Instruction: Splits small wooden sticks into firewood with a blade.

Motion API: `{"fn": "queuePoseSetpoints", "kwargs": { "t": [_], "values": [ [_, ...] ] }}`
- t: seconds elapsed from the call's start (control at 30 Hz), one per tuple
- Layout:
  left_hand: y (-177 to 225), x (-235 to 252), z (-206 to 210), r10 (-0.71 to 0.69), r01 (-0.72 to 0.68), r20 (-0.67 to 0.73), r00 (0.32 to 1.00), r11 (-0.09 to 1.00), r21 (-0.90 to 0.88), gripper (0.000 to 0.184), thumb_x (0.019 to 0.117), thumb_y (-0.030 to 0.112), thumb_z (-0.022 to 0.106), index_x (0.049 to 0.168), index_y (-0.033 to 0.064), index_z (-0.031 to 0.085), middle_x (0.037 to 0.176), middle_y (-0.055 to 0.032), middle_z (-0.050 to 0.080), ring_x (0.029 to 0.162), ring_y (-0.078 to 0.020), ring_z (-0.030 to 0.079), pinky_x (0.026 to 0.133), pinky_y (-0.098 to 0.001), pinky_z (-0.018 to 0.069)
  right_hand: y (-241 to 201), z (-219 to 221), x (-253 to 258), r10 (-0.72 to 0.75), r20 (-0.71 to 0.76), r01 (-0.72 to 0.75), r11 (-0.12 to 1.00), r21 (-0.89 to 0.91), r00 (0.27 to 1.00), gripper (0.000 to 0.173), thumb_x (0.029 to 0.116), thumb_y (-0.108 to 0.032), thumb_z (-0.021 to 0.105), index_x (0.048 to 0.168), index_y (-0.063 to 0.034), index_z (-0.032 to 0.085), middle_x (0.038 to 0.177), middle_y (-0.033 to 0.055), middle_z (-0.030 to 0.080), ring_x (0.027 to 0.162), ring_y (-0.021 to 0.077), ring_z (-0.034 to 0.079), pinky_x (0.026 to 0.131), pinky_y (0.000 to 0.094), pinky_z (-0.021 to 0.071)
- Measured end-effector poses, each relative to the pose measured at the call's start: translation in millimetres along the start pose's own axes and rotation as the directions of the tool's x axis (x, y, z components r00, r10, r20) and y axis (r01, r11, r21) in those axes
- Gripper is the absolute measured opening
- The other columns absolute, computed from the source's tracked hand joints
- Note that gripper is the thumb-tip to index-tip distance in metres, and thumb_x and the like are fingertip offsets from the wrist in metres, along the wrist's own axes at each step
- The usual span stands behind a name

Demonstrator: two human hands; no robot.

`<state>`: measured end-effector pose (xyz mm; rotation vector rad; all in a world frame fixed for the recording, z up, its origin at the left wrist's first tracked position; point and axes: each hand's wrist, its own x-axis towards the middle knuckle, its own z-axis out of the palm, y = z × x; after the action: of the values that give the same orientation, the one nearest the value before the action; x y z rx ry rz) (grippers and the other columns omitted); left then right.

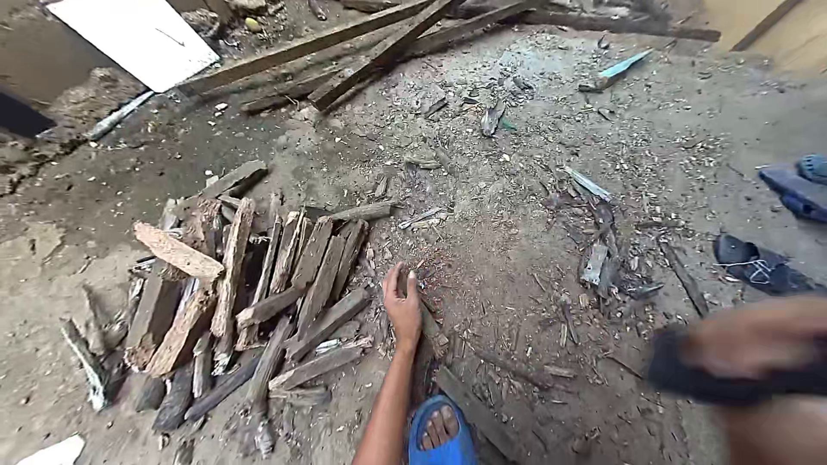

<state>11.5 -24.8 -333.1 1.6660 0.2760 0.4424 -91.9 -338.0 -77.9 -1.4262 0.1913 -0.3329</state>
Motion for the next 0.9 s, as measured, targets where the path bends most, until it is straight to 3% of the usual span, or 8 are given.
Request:
{"fn": "queuePoseSetpoints", "kwargs": {
  "t": [0.13, 0.27, 0.47, 0.57, 0.63, 0.73, 0.83, 0.9],
  "values": [
    [14.0, -6.8, 26.4, -0.011, 0.012, 0.056, 0.998, 1.000, -0.021, 0.043, 0.0961, 0.017, 0.066, 0.130, -0.0096, 0.061, 0.138, -0.0261, 0.058, 0.129, -0.0295, 0.057, 0.111, -0.0402, 0.0467, 152.8, 29.3, -42.0, 0.629, 0.038, -0.629, 0.778, -0.008, 0.777, 0.069, 0.1078, -0.062, 0.014, 0.090, -0.0080, 0.052, 0.055, -0.0017, 0.049, 0.041, 0.0105, 0.048, 0.040, 0.0278, 0.0479],
    [28.9, -19.4, 48.1, 0.024, -0.012, 0.164, 0.986, 0.997, -0.071, 0.042, 0.0986, 0.019, 0.062, 0.132, -0.0059, 0.062, 0.138, -0.0230, 0.059, 0.131, -0.0278, 0.056, 0.112, -0.0404, 0.0459, 120.4, 35.1, -14.1, 0.753, -0.068, -0.756, 0.650, -0.082, 0.655, 0.064, 0.1100, -0.058, 0.025, 0.090, -0.0043, 0.055, 0.056, 0.0022, 0.050, 0.041, 0.0131, 0.049, 0.040, 0.0295, 0.0487],
    [17.1, -9.6, 39.9, 0.077, -0.062, 0.160, 0.984, 0.994, -0.092, 0.037, 0.1026, 0.016, 0.054, 0.131, -0.0079, 0.061, 0.137, -0.0233, 0.058, 0.129, -0.0254, 0.057, 0.110, -0.0376, 0.0480, -20.3, 25.9, 14.7, 0.218, 0.117, -0.226, 0.972, 0.065, 0.969, 0.061, 0.1021, -0.072, 0.027, 0.095, -0.0208, 0.061, 0.061, -0.0082, 0.057, 0.045, 0.0048, 0.053, 0.042, 0.0214, 0.0486],
    [6.4, -7.6, 27.5, 0.047, -0.038, 0.115, 0.992, 0.996, -0.075, 0.037, 0.1027, 0.012, 0.050, 0.131, -0.0093, 0.060, 0.135, -0.0234, 0.059, 0.125, -0.0220, 0.059, 0.107, -0.0330, 0.0489, -40.1, 6.8, 40.0, -0.209, 0.248, 0.150, 0.960, 0.236, 0.946, 0.046, 0.0978, -0.064, 0.053, 0.100, -0.0196, 0.065, 0.070, -0.0028, 0.064, 0.053, 0.0116, 0.062, 0.048, 0.0265, 0.0530],
    [4.9, -9.9, 25.5, 0.042, -0.036, 0.102, 0.994, 0.997, -0.063, 0.037, 0.1034, 0.011, 0.049, 0.132, -0.0098, 0.059, 0.135, -0.0240, 0.060, 0.126, -0.0217, 0.059, 0.107, -0.0318, 0.0485, -28.2, 16.2, 28.9, -0.244, 0.227, 0.188, 0.952, 0.244, 0.943, 0.045, 0.0955, -0.066, 0.055, 0.102, -0.0227, 0.069, 0.072, -0.0034, 0.067, 0.055, 0.0109, 0.063, 0.049, 0.0267, 0.0543],
    [12.8, -14.3, 33.9, 0.032, -0.024, 0.124, 0.992, 0.998, -0.066, 0.039, 0.1044, 0.012, 0.046, 0.134, -0.0111, 0.056, 0.137, -0.0257, 0.058, 0.129, -0.0241, 0.057, 0.110, -0.0339, 0.0462, 64.0, 43.4, -17.8, 0.143, 0.072, -0.148, 0.986, 0.072, 0.987, 0.059, 0.0954, -0.078, 0.041, 0.090, -0.0250, 0.066, 0.063, -0.0098, 0.062, 0.048, 0.0042, 0.057, 0.045, 0.0229, 0.0514],
    [31.1, -26.2, 53.3, 0.031, -0.004, 0.269, 0.963, 0.995, -0.099, 0.053, 0.1057, 0.025, 0.045, 0.144, -0.0112, 0.045, 0.144, -0.0255, 0.053, 0.135, -0.0270, 0.052, 0.114, -0.0392, 0.0430, 172.5, 46.3, -37.7, 0.615, -0.022, -0.612, 0.779, -0.133, 0.788, 0.068, 0.1089, -0.061, 0.021, 0.093, -0.0038, 0.055, 0.059, 0.0012, 0.051, 0.045, 0.0140, 0.051, 0.044, 0.0323, 0.0509],
    [51.6, -19.2, 77.9, 0.084, -0.040, 0.419, 0.904, 0.993, -0.113, 0.073, 0.1039, 0.047, 0.045, 0.152, -0.0080, 0.037, 0.154, -0.0222, 0.044, 0.144, -0.0270, 0.043, 0.119, -0.0421, 0.0382, 185.2, 57.4, -17.1, 0.689, -0.028, -0.685, 0.714, -0.145, 0.724, 0.067, 0.1105, -0.057, 0.022, 0.097, -0.0015, 0.056, 0.060, 0.0037, 0.052, 0.045, 0.0163, 0.052, 0.045, 0.0341, 0.0518]
  ]
}}
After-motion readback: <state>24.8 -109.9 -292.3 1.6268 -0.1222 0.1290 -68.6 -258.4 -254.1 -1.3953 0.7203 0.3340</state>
